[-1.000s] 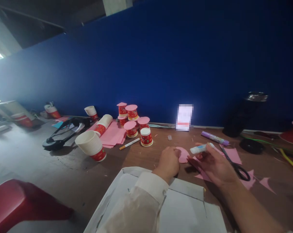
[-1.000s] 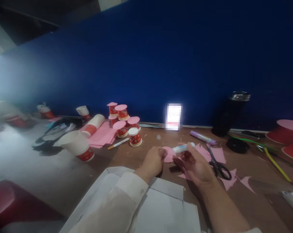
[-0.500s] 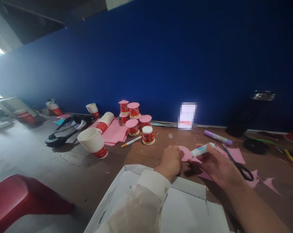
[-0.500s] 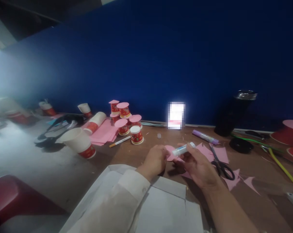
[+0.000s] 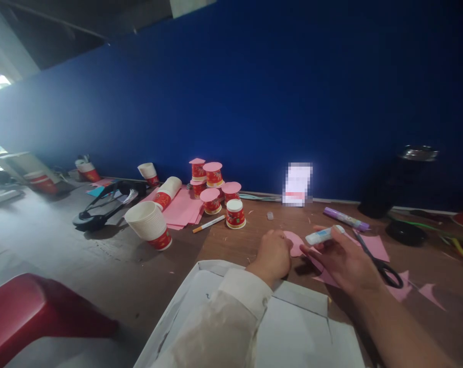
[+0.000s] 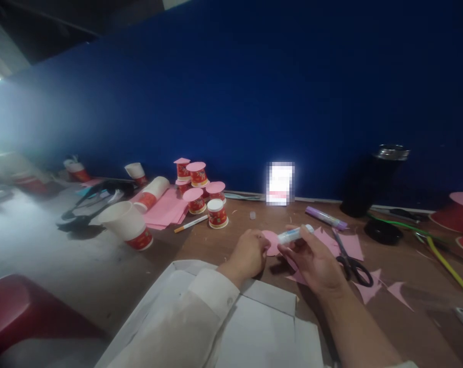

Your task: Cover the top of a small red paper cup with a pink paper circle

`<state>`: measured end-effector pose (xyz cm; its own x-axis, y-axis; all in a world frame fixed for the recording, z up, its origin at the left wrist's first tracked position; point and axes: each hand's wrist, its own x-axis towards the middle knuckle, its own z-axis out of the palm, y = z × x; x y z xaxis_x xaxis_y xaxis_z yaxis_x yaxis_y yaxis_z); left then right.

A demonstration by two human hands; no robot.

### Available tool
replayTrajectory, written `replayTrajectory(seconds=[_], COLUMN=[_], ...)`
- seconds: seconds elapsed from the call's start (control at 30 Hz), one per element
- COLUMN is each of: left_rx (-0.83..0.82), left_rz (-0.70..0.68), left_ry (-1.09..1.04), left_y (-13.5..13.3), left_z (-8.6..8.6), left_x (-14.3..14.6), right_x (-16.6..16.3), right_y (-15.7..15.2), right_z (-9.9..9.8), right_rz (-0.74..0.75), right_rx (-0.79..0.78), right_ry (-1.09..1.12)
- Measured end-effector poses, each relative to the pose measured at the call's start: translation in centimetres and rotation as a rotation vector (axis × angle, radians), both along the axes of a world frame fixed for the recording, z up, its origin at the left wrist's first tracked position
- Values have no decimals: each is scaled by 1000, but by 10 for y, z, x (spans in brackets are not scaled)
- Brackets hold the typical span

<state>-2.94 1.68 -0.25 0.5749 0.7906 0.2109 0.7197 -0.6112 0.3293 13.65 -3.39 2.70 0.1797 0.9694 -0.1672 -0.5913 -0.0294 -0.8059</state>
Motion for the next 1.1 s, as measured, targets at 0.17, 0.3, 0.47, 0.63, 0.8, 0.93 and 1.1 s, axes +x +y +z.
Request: replayTrajectory(seconds=[0.17,0.3,0.47,0.63,0.8,0.93,1.1], left_rx=[-67,-105,-101,-38,-40,-53,-14], left_rz=[9,37,43,2,27,40,-6], left_ry=[56,76,73,27,120,143,176], left_y=[-1,-4,-7,-4,-3,-8,-13], left_z=[8,18,18,7,11,21,23], left_x=[2,1,0,0,2,3,4], right_x=[1,-8,-13,-8,-1,-1,-3], right_y=[-9,-9,-5,-5,-10,-12,-11], right_z=[13,12,7,8,16,18,18], right_rz=[44,93,62,7,58,35,26], right_rx=[-102,-69,-59,-82,-95,-118,-103], right_ry=[28,24,1,-46,-30,-77,-93])
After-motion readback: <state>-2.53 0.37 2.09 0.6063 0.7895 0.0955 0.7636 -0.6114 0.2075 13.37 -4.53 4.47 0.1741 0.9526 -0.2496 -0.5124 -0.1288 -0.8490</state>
